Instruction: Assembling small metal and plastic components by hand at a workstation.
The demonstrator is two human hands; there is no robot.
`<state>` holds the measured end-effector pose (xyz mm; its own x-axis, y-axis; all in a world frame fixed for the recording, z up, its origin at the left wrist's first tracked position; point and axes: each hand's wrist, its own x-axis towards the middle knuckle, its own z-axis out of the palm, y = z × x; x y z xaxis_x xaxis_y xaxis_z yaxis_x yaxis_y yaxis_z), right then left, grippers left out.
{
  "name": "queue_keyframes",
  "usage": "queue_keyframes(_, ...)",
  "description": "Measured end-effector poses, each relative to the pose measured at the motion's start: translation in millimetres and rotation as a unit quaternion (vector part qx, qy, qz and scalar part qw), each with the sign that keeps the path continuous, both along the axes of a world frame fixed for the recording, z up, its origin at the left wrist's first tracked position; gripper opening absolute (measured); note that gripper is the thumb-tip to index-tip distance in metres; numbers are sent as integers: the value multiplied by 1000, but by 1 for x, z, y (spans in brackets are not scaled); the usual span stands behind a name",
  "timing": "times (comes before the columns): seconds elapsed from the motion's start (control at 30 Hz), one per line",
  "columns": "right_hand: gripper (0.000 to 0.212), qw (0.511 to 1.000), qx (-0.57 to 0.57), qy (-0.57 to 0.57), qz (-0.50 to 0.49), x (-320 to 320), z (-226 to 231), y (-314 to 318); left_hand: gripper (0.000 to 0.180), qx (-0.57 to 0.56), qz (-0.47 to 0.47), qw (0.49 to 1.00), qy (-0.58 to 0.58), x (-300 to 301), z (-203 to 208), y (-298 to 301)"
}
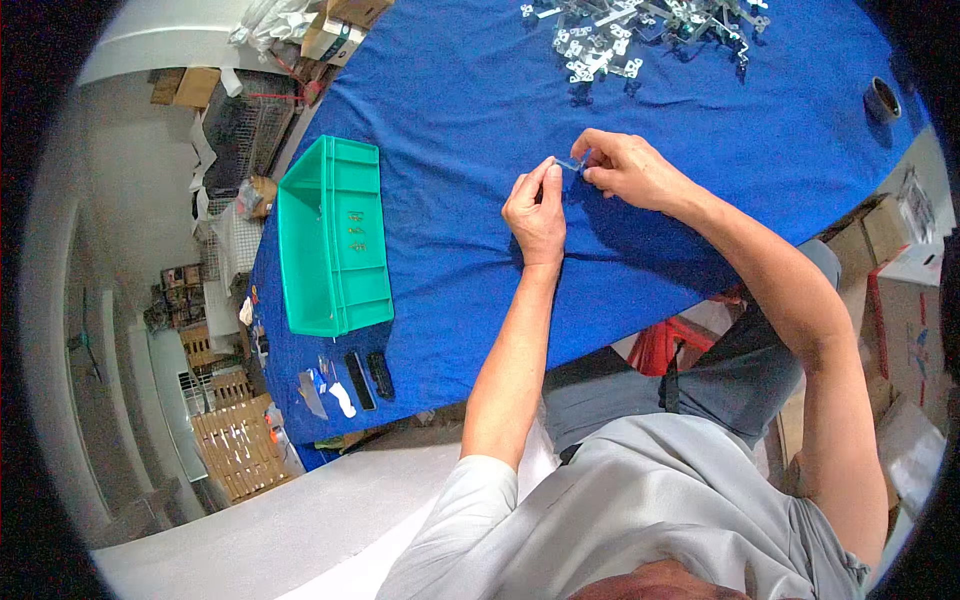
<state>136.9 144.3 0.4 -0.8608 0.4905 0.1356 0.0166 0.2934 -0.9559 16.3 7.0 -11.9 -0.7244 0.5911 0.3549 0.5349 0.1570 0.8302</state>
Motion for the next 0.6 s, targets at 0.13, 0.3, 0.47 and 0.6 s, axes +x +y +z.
queue_keyframes(0.13, 21, 998, -47, -32, 26, 0, 11, -1, 17, 2, -20, 999, 39, -1, 4, -2)
queue_keyframes(0.3, 23, 995, 92, 28, -32, -4, -1, 1, 16, 0, -37, 997, 65, 0, 6, -3)
queue_keyframes(0.47, 22, 984, 53, 117, -125, -6, 2, 5, 20, 14, -21, 999, -23, -5, -3, -3)
queue_keyframes(0.6, 19, 977, -177, -107, 56, 0, 18, -1, 21, 36, 0, 987, -154, -2, -1, -7)
